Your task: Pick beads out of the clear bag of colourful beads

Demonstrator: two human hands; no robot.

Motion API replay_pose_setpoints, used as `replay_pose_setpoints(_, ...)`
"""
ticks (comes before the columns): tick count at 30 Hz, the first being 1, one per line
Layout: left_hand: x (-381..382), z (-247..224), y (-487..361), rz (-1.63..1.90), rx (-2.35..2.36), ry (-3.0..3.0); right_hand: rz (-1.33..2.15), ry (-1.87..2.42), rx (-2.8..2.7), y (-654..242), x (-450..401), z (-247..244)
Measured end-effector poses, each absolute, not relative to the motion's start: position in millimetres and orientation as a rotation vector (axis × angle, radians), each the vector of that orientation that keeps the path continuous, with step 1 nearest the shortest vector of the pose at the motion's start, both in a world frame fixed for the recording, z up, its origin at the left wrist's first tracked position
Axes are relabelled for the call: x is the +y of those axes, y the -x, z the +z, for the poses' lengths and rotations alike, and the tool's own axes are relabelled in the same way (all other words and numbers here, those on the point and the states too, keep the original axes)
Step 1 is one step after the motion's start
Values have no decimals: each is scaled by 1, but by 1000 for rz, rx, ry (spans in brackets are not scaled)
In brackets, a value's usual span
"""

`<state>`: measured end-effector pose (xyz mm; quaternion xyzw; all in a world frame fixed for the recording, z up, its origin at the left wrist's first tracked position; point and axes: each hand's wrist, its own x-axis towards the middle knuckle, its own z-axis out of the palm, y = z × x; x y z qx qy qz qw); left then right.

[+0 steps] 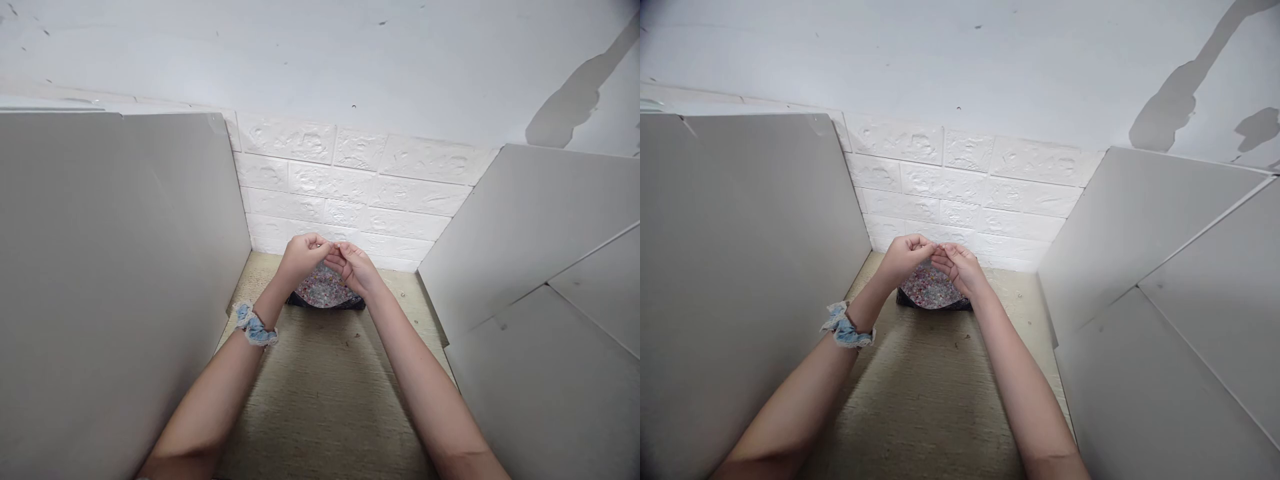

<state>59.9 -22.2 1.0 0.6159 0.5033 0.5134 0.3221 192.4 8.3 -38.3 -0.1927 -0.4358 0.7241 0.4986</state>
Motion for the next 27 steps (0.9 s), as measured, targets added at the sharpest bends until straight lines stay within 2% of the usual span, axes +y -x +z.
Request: replay_pose_setpoints(27, -29, 3, -60, 1329, 1552, -1900, 1735, 474, -985, -186, 6, -40)
